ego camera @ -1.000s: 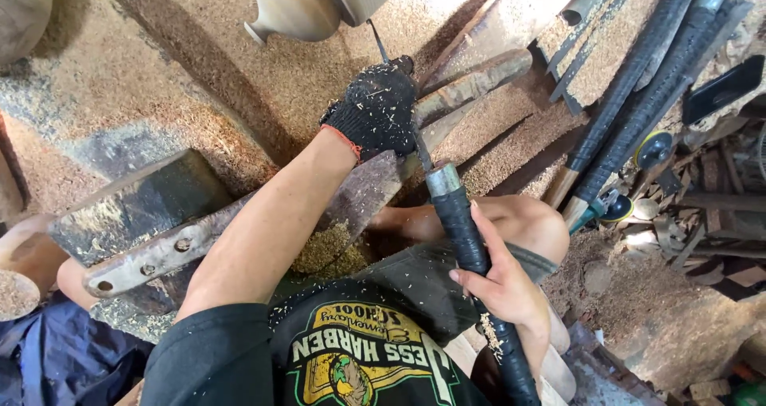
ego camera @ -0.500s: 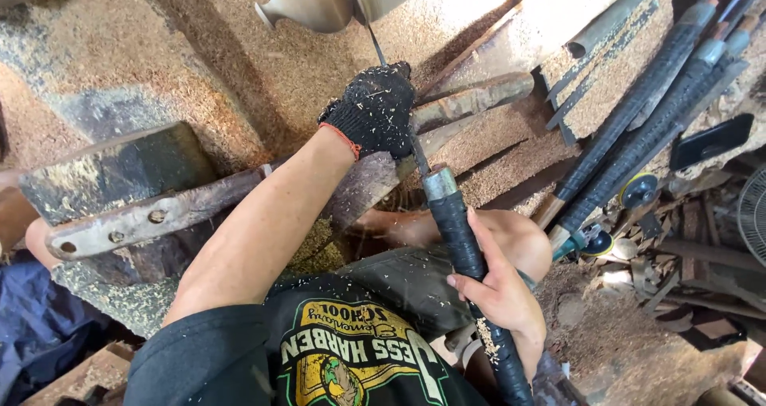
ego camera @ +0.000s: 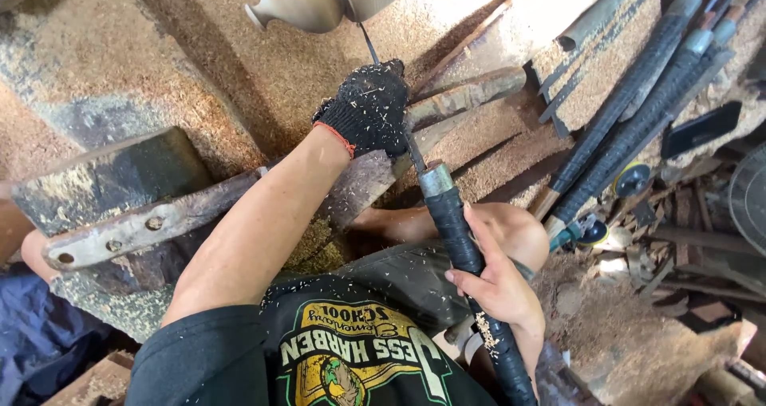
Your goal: Turning a wooden object on a lathe using a handheld chisel to shape it.
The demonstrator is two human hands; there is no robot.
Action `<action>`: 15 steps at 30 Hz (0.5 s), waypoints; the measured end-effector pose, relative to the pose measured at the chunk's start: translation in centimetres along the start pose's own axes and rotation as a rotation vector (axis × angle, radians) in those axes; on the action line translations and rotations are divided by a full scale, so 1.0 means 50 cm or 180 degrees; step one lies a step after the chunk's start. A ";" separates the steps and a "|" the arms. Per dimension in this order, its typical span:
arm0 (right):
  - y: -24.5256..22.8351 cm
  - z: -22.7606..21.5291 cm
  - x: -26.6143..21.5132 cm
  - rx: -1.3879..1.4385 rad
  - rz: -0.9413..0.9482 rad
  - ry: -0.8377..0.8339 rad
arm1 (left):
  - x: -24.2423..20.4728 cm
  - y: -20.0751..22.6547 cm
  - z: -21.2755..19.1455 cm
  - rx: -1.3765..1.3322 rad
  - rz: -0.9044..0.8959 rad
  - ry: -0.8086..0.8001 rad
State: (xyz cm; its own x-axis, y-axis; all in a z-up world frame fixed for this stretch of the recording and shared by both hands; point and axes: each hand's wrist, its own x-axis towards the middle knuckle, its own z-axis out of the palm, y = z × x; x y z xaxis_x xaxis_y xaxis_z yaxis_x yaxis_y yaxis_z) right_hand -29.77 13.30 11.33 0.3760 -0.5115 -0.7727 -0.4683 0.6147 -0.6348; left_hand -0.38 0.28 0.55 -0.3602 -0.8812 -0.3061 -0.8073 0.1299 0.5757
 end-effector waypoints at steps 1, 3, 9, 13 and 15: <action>0.000 0.012 -0.005 0.0063 0.0077 0.0063 | -0.001 -0.001 0.000 -0.0047 0.0080 0.0048; -0.004 0.031 -0.007 0.0133 0.0016 0.0097 | 0.001 -0.001 -0.009 -0.0086 0.0112 -0.0001; 0.028 0.073 -0.008 0.0422 -0.0171 0.0234 | 0.006 -0.007 -0.016 -0.0274 0.0193 -0.0025; 0.014 0.082 -0.005 0.0454 -0.0113 0.0312 | 0.016 0.001 -0.030 -0.0109 0.0169 -0.0220; 0.008 0.076 -0.006 0.0393 -0.0147 0.0288 | 0.014 -0.004 -0.017 -0.0133 0.0125 -0.0192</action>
State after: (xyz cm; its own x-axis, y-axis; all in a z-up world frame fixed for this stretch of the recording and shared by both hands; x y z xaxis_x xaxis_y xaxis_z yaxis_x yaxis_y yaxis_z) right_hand -27.02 15.99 11.30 0.3186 -0.5894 -0.7424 -0.3481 0.6557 -0.6700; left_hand -0.09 -0.74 0.85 -0.4195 -0.8468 -0.3271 -0.7722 0.1435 0.6189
